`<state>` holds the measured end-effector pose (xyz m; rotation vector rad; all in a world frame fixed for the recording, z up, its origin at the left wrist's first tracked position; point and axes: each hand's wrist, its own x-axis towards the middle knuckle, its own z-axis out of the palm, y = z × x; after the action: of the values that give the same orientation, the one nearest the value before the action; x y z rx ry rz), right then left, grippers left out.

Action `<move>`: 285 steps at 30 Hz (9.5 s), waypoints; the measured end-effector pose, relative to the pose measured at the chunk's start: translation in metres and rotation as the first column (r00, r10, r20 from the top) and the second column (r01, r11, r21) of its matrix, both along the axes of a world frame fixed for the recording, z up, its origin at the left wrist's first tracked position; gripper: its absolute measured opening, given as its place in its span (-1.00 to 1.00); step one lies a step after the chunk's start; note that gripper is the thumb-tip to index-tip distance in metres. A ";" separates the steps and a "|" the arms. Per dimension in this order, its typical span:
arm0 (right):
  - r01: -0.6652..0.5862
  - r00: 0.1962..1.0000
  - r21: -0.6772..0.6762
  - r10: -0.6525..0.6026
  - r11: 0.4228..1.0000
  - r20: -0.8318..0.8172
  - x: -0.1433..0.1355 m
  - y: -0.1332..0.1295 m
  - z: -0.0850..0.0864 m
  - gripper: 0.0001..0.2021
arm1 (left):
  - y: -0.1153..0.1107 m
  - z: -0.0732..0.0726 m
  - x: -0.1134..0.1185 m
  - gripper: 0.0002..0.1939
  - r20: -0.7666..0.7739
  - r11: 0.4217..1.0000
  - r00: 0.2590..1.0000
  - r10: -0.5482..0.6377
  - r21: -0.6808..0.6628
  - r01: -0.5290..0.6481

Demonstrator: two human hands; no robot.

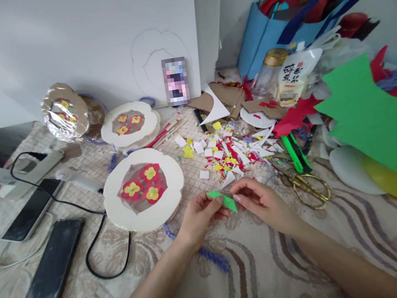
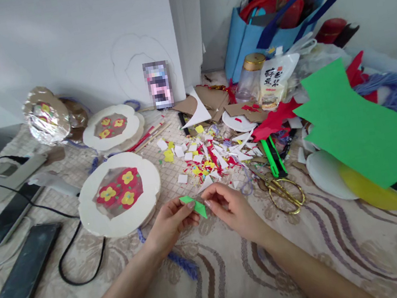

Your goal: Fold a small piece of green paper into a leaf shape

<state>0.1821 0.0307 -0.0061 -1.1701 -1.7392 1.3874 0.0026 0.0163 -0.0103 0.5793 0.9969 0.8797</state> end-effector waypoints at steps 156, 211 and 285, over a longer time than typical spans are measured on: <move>-0.083 0.995 -0.125 0.076 0.989 -0.064 0.001 0.000 -0.007 -0.90 | 0.000 0.000 0.001 -0.66 -0.010 0.994 0.998 0.064 0.091 -0.063; -0.061 0.998 0.052 0.061 0.997 0.007 -0.002 -0.002 -0.007 -0.96 | -0.001 -0.001 0.002 -0.75 -0.002 0.997 0.998 0.067 0.037 -0.067; 0.120 0.985 0.066 -0.128 0.991 0.119 0.004 0.003 0.017 -0.82 | 0.007 0.000 -0.006 -0.72 0.072 0.986 0.987 0.147 -0.087 -0.141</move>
<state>0.1861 0.0336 0.0111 -1.3323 -1.7462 1.2059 -0.0037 0.0228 -0.0098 0.4045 1.0081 0.9775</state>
